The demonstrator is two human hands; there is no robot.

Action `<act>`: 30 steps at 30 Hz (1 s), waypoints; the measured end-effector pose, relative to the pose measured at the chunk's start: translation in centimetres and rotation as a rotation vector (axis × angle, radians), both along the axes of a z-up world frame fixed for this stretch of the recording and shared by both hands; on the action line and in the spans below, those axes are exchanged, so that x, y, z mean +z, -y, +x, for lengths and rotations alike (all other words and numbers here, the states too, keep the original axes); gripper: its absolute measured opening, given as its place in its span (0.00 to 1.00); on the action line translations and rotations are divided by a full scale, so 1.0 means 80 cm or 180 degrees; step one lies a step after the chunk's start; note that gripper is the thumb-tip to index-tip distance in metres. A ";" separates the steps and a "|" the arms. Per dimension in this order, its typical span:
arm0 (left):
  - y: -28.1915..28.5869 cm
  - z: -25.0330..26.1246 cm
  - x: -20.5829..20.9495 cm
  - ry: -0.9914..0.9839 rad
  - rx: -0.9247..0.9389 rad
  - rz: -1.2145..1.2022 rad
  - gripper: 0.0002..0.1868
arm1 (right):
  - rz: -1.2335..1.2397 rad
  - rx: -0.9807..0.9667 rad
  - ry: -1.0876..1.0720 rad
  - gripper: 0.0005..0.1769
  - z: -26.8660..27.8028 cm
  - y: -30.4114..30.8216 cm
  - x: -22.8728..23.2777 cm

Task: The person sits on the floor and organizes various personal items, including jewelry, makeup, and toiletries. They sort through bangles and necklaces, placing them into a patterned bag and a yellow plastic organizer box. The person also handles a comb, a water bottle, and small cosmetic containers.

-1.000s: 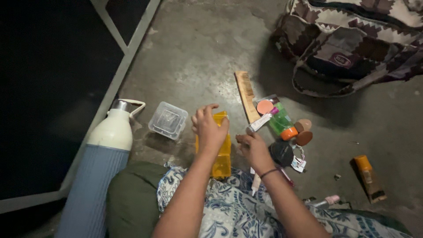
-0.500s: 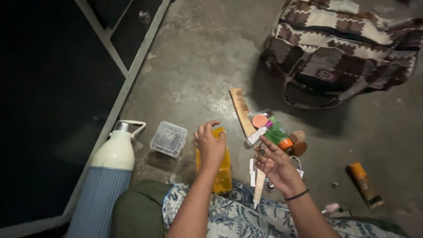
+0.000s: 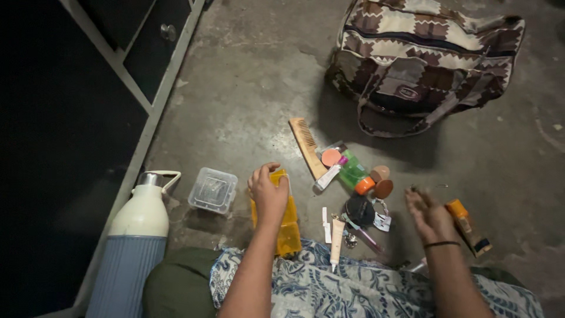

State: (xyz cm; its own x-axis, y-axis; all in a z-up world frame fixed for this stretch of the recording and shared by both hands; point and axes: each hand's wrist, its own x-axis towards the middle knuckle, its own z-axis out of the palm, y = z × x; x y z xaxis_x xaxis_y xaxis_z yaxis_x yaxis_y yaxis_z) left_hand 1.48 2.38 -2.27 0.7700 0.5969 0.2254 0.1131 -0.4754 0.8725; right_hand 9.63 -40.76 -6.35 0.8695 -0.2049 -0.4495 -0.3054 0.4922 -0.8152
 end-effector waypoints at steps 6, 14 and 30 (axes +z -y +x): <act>0.001 0.002 0.002 -0.0057 0.0009 -0.0019 0.17 | 0.0204 -0.0123 0.0501 0.16 -0.022 -0.005 -0.027; 0.000 0.003 0.000 -0.0015 -0.0010 -0.0058 0.16 | -0.1614 0.2059 0.0296 0.19 -0.085 -0.198 0.001; -0.001 0.001 0.008 -0.0011 -0.0080 -0.0270 0.16 | -0.5007 0.2666 0.1621 0.21 -0.108 -0.278 -0.010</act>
